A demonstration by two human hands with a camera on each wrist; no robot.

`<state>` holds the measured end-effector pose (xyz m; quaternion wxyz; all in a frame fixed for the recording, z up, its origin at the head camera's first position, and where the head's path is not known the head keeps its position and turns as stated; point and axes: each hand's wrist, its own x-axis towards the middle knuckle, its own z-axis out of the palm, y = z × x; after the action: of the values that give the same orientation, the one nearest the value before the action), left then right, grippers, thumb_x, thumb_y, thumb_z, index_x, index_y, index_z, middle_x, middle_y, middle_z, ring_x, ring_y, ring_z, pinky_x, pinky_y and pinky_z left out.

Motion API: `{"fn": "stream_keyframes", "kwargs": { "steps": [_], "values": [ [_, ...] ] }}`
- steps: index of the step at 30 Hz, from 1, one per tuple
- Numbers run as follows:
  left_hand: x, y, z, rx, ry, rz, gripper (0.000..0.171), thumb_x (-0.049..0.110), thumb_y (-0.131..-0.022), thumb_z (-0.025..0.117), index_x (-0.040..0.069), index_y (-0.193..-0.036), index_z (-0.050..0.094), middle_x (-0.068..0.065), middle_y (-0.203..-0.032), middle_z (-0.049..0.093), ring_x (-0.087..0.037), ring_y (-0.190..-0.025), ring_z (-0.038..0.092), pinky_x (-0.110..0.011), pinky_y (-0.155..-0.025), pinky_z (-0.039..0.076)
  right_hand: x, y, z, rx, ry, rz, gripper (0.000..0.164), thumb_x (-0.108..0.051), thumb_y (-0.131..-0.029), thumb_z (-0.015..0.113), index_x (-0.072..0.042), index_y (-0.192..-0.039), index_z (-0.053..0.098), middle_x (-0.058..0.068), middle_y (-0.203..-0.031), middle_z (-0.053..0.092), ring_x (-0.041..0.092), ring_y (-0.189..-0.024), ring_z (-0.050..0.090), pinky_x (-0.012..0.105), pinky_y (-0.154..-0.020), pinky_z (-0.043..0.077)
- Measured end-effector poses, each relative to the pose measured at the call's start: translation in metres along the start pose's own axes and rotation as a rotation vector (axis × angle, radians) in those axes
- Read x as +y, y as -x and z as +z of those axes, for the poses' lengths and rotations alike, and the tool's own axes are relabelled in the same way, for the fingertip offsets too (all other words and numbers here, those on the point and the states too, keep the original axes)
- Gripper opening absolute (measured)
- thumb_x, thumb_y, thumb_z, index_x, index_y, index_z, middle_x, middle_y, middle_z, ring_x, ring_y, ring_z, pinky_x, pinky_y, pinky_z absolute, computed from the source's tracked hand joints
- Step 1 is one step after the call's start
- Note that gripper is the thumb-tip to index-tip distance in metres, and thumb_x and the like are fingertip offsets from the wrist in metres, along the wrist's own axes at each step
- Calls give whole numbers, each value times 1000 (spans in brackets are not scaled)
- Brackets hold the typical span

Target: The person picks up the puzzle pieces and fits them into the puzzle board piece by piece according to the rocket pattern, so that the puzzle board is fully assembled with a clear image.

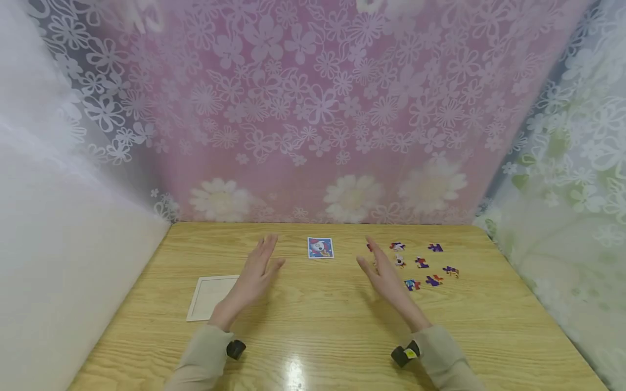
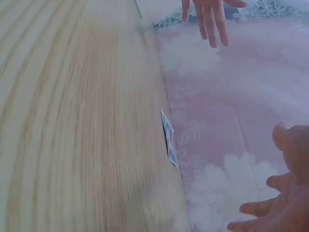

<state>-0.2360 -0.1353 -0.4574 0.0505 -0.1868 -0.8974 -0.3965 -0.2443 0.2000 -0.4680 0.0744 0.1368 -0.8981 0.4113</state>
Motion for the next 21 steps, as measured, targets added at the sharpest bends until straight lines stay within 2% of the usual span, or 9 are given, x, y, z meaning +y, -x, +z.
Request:
{"fn": "stream_keyframes", "kwargs": {
  "steps": [3,7,14,21],
  "values": [
    [-3,3,-12,51,176,-9,60,35,-112,35,11,-163,16,-16,-168,16,-40,-154,14,-65,-120,14,-3,-3,5,-6,-144,0,62,-35,-109,45,-13,-163,23,19,-166,23,45,-148,28,65,-115,29],
    [-12,9,-27,143,273,-41,57,36,-114,24,4,-161,24,-20,-163,29,-41,-149,28,-61,-119,24,-11,-8,16,0,-285,12,55,-30,-110,46,-11,-160,33,17,-163,31,43,-143,39,63,-112,36],
    [-37,22,-55,267,311,-138,59,38,-113,21,-1,-156,35,-23,-155,43,-40,-140,45,-58,-113,38,-26,-14,41,-44,-518,31,49,-27,-111,43,-2,-153,43,20,-158,39,44,-138,46,58,-111,39],
    [-55,46,-80,306,321,-282,67,44,-112,15,-4,-152,41,-22,-149,50,-39,-134,52,-51,-109,44,-40,-13,68,-129,-675,65,50,-27,-112,41,6,-149,45,27,-153,44,46,-134,51,61,-108,41]
  ]
}}
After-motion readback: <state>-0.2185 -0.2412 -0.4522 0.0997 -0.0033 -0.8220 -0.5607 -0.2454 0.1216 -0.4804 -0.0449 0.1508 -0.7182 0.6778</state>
